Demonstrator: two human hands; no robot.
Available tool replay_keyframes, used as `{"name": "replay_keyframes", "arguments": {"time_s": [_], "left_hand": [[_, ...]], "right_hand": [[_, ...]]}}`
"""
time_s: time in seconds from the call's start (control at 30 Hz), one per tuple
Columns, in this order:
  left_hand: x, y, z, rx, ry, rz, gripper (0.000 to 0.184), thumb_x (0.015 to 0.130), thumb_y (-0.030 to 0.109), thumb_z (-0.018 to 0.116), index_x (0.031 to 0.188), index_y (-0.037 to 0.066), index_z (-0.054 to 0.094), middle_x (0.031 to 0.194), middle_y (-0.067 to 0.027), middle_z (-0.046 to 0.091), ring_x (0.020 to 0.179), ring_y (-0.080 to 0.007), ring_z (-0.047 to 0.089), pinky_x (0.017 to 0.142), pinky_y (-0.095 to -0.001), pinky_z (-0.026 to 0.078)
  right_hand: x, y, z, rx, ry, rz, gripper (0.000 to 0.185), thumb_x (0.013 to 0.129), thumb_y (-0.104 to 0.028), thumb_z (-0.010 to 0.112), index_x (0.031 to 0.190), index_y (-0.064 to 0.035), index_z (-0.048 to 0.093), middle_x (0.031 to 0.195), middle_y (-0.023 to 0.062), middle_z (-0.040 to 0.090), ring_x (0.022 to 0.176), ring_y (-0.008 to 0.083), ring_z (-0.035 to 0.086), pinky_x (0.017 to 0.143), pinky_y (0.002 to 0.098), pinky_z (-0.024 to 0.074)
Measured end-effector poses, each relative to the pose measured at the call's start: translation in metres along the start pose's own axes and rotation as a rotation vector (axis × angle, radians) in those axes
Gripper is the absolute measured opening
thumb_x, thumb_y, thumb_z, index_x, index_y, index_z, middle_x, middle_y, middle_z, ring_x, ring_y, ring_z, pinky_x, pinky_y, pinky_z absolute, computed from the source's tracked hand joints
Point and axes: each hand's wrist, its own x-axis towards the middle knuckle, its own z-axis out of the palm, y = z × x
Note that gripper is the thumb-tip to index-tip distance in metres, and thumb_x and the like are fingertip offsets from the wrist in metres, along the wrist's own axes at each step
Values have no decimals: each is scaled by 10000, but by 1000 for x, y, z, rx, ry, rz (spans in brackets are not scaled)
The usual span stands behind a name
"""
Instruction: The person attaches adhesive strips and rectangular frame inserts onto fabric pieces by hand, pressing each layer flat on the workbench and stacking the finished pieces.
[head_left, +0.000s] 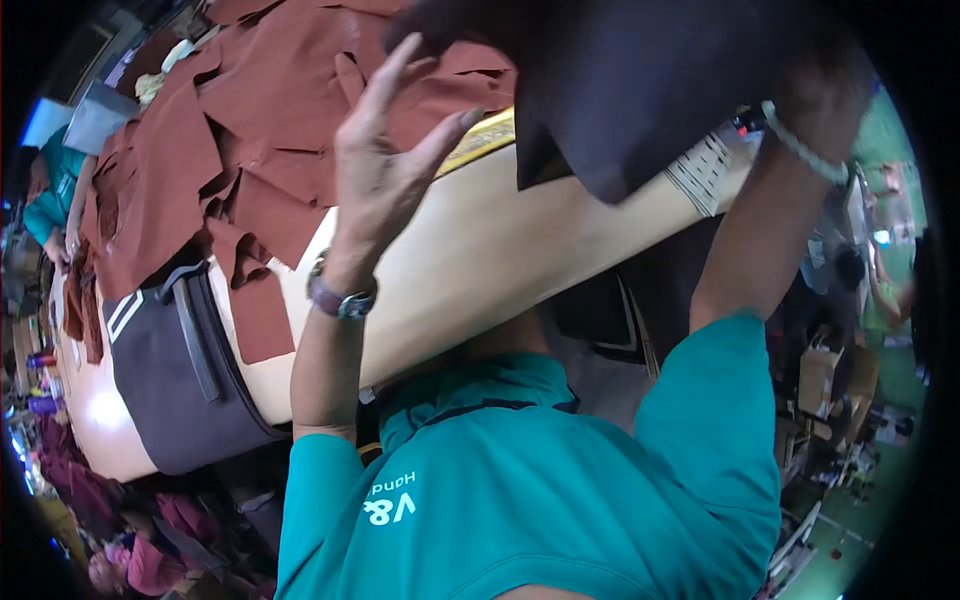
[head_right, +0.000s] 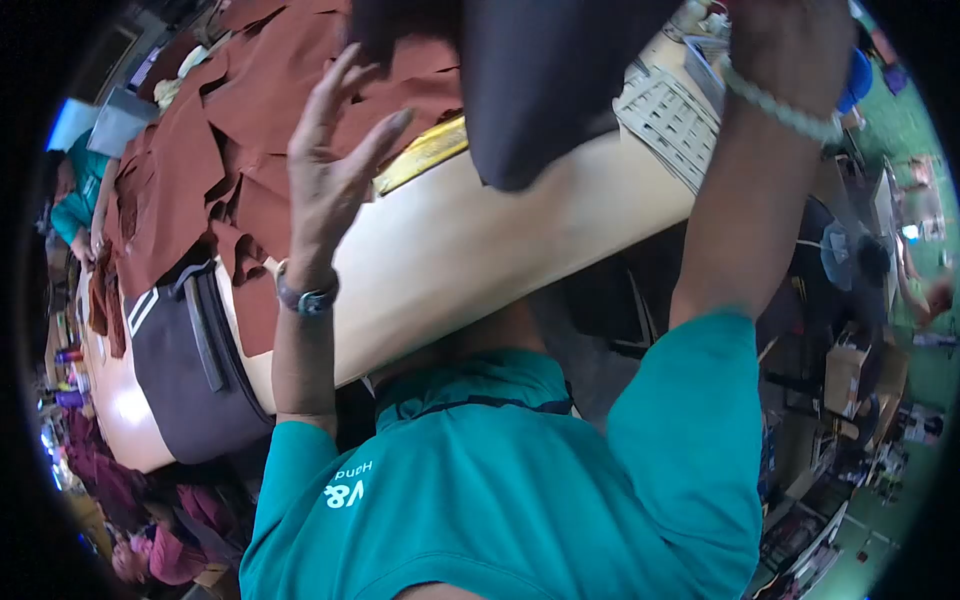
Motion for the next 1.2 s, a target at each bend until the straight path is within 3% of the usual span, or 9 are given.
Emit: {"name": "replay_keyframes", "arguments": {"time_s": [0.23,0.37,0.5,0.63,0.67,0.7,0.77,0.97,1.2], "left_hand": [[-32,11,-16,467,169,280,1115,656,184,784,1467,74,28,1504,-194,134,1361,-332,245,1100,-448,226],[-60,-5,-28,649,0,359,508,789,196,631,1271,70,530,1229,-198,548,1074,-295,570,965,-507,382],[-118,39,-53,579,-389,47,396,681,140,649,1068,57,660,886,-92,636,924,-267,604,905,-486,422],[-177,49,-71,377,-887,-377,410,652,157,713,1036,25,656,796,-120,631,787,-271,624,754,-372,488],[-186,48,-75,266,-929,-490,427,645,169,729,1036,16,652,791,-130,632,770,-274,628,724,-354,495],[-179,52,-81,265,-926,-562,520,607,231,770,1055,3,637,800,-156,636,757,-293,632,708,-352,502],[-167,52,-88,266,-904,-593,612,567,301,810,1074,7,631,818,-156,634,744,-297,626,718,-353,502],[-119,26,-43,117,-432,-387,609,788,391,653,1263,39,509,1272,-193,482,1186,-351,457,982,-432,371],[-171,11,-19,721,-505,-315,662,837,476,555,1369,113,404,1456,-153,292,1340,-368,249,1056,-552,203]], "right_hand": [[-83,-33,-10,-232,166,402,351,910,-101,530,1226,44,480,1209,137,529,1079,187,519,914,297,413],[-149,-55,-4,-258,96,754,442,884,-89,576,1277,58,435,1273,141,489,1157,189,481,994,308,366],[-222,-81,13,-269,-17,1168,506,830,57,567,1300,85,381,1323,189,428,1256,244,400,1058,327,306],[-228,-113,21,-519,-449,1569,620,743,-20,679,1309,5,427,1068,132,578,761,129,529,713,265,458],[-235,-116,18,-687,-516,1437,670,714,-56,704,1322,-26,423,1002,140,587,614,128,471,604,279,450],[-219,-119,27,-700,-433,1470,638,756,-45,672,1331,-17,396,1087,181,585,902,310,577,799,364,460],[-222,-103,27,-910,-414,907,598,784,-73,657,1317,18,402,1234,211,507,1111,343,499,940,380,391],[-205,-50,104,-921,-598,794,568,883,-392,529,1327,-50,439,1395,208,377,1306,392,311,1048,560,217],[-236,-100,138,-732,-798,798,654,838,-444,570,1355,-75,415,1434,232,292,1314,470,235,1007,650,187]]}}
